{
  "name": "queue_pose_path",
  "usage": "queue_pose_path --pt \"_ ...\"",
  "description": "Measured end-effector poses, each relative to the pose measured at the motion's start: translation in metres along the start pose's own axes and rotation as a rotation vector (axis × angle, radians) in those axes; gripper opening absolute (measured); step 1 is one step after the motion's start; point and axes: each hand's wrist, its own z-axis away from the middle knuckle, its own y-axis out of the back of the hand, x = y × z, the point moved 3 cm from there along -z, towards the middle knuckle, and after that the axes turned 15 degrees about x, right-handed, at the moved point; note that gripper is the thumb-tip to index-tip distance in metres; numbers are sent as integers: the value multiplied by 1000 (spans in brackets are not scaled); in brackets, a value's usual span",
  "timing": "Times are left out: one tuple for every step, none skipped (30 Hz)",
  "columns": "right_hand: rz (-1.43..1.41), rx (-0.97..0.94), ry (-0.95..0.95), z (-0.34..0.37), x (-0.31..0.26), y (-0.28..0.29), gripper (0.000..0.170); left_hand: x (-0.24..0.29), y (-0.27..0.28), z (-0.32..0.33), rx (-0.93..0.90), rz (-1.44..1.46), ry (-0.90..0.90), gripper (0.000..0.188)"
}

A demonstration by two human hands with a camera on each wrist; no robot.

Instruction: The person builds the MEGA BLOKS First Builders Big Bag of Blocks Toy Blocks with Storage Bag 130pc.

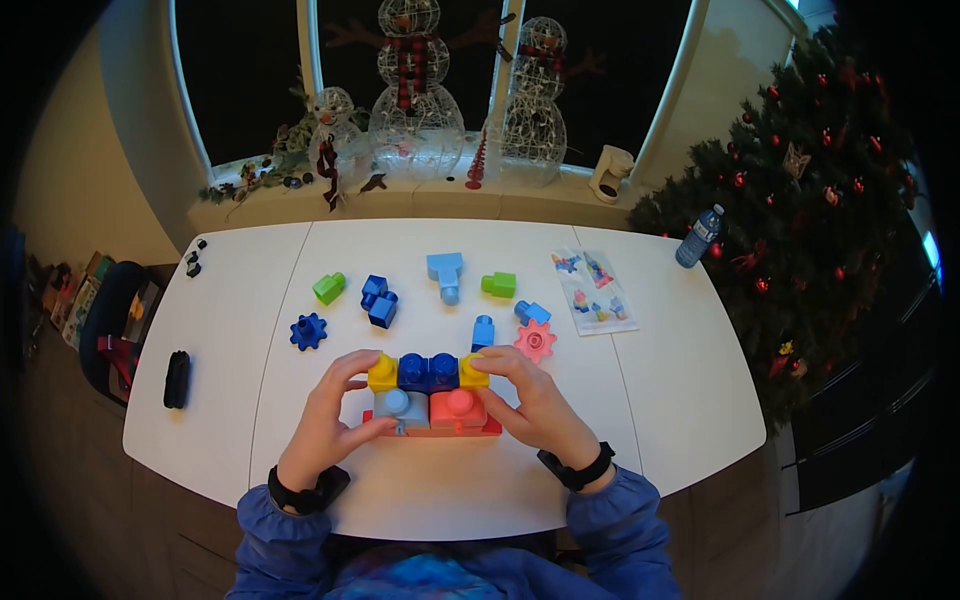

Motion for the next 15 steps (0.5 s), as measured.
queue_pose_path --pt "13 -1 14 0 -1 0 42 0 0 0 -1 0 -1 78" --pt "25 0 29 1 -1 0 44 0 0 0 -2 0 0 78" --pt "17 4 21 1 -2 0 43 0 0 0 -3 1 2 77" --pt "9 7 13 1 -2 0 42 0 0 0 -2 2 3 77" --pt "2 10 7 1 -3 0 42 0 0 0 -4 2 7 77" --pt "3 16 -6 2 -4 0 41 0 0 1 -4 1 11 77" --pt "3 21 -19 2 -5 -1 40 0 0 1 -4 1 15 77" --pt "3 25 -32 2 -6 -1 39 1 1 1 -5 4 12 77" --pt "40 29 -23 0 -11 1 39 1 1 0 -6 7 9 77" --pt "76 33 -14 -3 -19 3 39 1 1 0 -7 10 7 76" --pt "113 37 -6 -4 -26 5 39 2 1 0 -7 10 8 76" --pt "128 30 -9 -5 -32 4 39 2 1 0 -7 9 9 76" --pt "144 23 -10 -6 -37 3 40 2 1 0 -7 8 10 76" --pt "159 16 -12 -6 -39 1 40 2 1 0 -4 10 9 75" --pt "156 27 -25 -5 -39 -1 41 2 1 1 -1 13 9 74"
